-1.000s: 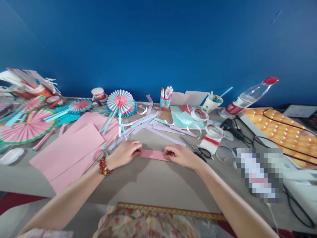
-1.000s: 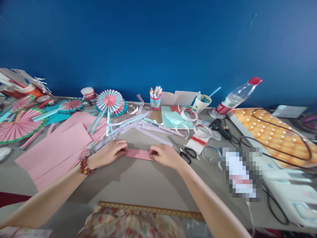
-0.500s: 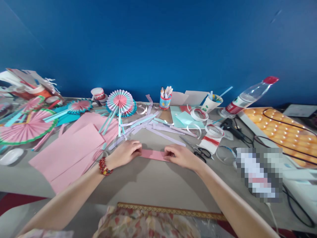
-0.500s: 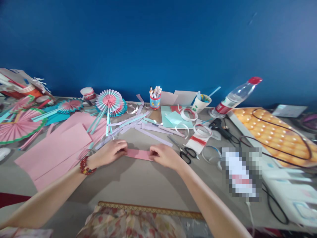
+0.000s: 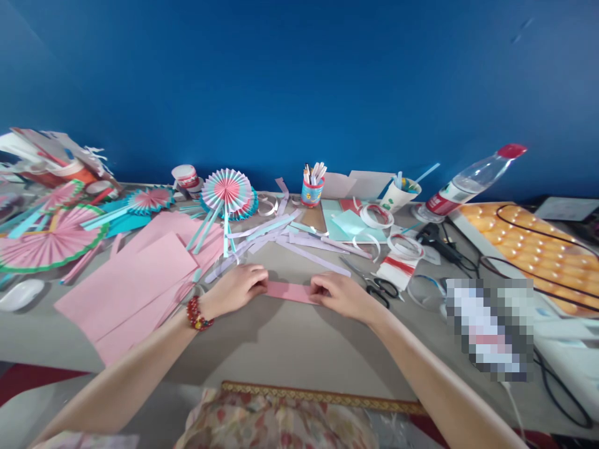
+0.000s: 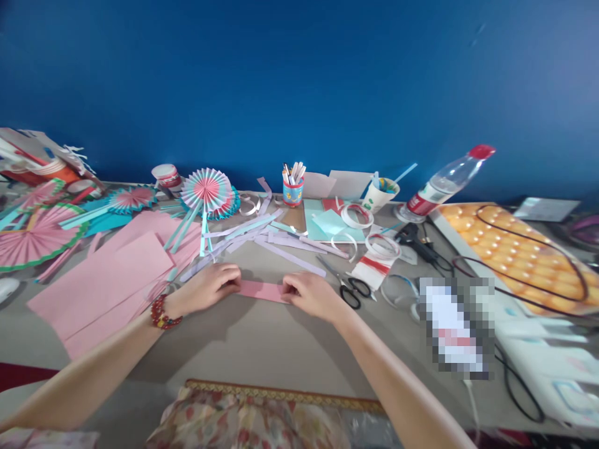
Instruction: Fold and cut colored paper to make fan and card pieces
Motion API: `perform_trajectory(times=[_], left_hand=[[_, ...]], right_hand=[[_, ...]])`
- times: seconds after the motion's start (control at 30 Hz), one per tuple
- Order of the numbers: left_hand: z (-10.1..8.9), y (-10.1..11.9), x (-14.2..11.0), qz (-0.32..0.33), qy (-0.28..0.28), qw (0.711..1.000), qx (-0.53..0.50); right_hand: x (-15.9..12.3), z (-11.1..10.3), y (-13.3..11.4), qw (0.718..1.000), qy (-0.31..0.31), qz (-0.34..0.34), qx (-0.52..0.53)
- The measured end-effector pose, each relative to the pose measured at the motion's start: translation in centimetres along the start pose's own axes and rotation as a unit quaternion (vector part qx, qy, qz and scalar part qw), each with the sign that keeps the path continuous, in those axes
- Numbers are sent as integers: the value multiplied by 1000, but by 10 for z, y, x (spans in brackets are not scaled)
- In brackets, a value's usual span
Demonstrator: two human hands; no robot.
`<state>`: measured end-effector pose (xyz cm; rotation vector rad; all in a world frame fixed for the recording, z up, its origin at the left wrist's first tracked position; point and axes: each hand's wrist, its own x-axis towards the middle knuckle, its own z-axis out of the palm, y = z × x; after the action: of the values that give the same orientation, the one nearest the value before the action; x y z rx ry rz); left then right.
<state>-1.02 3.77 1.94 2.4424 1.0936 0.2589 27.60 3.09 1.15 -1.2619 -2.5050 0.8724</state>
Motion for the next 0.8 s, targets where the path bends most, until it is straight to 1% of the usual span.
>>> perform_trajectory(times=[0.4, 0.47, 0.6, 0.7, 0.8], left_hand=[[1, -1, 1, 5, -1, 1000, 13], [1, -1, 1, 4, -1, 1000, 15], [2, -1, 1, 6, -1, 1000, 18], [3, -1, 0, 6, 1, 1000, 22], [5, -4, -1, 4, 6, 1000, 18]], right_hand=[[-6, 6, 3, 996, 33, -69, -46], [-9, 9, 5, 994, 47, -78, -54], [-15, 21, 11, 988, 97, -98, -76], [-17, 26, 14, 979, 109, -121, -119], [-18, 27, 16, 969, 93, -140, -183]])
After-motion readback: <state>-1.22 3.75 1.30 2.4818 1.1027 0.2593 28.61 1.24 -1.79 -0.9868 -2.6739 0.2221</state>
